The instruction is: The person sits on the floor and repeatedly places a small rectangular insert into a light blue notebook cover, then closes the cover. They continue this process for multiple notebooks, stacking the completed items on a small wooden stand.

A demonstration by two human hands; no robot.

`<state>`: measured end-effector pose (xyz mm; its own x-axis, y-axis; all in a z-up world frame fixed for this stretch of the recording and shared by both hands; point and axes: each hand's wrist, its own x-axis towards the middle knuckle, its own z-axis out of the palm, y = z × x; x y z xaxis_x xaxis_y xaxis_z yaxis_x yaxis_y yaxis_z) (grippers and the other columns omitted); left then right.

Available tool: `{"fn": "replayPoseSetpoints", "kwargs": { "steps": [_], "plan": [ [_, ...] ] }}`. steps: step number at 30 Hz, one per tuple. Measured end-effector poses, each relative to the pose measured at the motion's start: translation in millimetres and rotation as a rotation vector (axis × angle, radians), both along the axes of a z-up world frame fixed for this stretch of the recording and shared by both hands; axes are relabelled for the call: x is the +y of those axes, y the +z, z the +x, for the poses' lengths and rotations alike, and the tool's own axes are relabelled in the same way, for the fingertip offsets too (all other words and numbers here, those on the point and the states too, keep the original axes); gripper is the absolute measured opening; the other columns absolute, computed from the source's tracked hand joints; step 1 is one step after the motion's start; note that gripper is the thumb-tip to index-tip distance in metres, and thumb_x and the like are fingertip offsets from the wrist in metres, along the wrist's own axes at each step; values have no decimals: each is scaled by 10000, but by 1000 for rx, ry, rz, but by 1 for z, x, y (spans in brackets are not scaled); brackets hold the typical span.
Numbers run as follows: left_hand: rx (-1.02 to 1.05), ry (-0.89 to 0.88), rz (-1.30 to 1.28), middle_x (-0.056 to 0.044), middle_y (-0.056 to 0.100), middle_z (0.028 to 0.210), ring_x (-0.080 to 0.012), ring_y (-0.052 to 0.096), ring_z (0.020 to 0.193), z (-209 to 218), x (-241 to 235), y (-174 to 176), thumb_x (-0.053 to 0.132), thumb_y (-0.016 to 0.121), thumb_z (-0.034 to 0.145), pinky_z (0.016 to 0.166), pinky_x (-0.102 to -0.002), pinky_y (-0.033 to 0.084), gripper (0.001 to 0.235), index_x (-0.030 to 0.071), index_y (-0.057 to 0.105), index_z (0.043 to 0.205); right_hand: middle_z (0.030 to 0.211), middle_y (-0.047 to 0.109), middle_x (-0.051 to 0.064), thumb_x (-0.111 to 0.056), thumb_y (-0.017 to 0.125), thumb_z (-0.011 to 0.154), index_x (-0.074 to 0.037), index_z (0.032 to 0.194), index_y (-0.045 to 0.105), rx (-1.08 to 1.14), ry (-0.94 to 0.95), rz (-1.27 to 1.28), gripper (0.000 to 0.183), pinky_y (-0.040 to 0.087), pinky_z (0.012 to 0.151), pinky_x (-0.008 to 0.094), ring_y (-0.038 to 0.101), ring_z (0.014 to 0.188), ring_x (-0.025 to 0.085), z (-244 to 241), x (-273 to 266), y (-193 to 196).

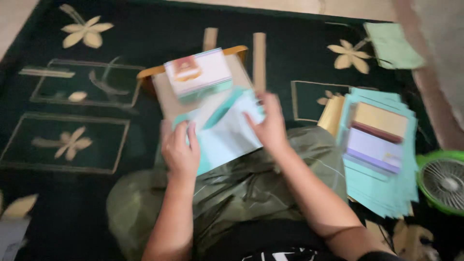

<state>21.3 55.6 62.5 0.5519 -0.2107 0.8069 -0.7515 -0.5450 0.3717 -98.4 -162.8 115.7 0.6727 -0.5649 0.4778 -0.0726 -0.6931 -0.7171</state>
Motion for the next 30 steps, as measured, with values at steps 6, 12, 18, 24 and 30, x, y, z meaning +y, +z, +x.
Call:
{"fn": "replayPoseSetpoints", "kwargs": {
  "steps": [6,12,18,24,30],
  "plan": [
    [607,-8,-466,-367,664,1101,-572,647,995,9,-30,-50,159,674,972,718,-560,593,423,25,560,1356,1098,595,189,-283,641,1031,52,1522,352,232,377,485,661,538,794,366,598,886,217,12,-2,-71],
    [507,127,114,-356,440,1512,-502,424,1423,-15,-25,-15,125,769,770,1096,-592,417,958,-62,282,1573,1191,688,248,-212,684,906,-150,1399,562,554,229,162,512,528,942,584,636,1160,485,19,0,-110],
    [432,-54,369,-291,406,1564,-482,350,1480,-12,-51,-66,266,576,981,1179,-675,239,584,34,475,1507,1248,640,238,-165,620,908,-109,1453,503,581,258,-132,560,555,893,567,646,1136,472,6,24,-111],
    [504,-144,376,-320,403,1558,-505,392,1450,-9,-48,-59,386,498,1035,1165,-674,261,721,55,250,1625,1326,601,166,-398,591,1006,-68,1403,616,484,540,-479,517,482,954,516,536,1278,410,-5,41,-70],
    [344,-107,499,-222,409,1601,-422,303,1515,-5,-54,-106,258,556,921,1229,-623,145,616,24,504,1488,1623,437,41,-187,487,1022,-196,1580,417,668,663,-540,563,348,1153,548,381,1492,337,22,4,-82]
  ]
}}
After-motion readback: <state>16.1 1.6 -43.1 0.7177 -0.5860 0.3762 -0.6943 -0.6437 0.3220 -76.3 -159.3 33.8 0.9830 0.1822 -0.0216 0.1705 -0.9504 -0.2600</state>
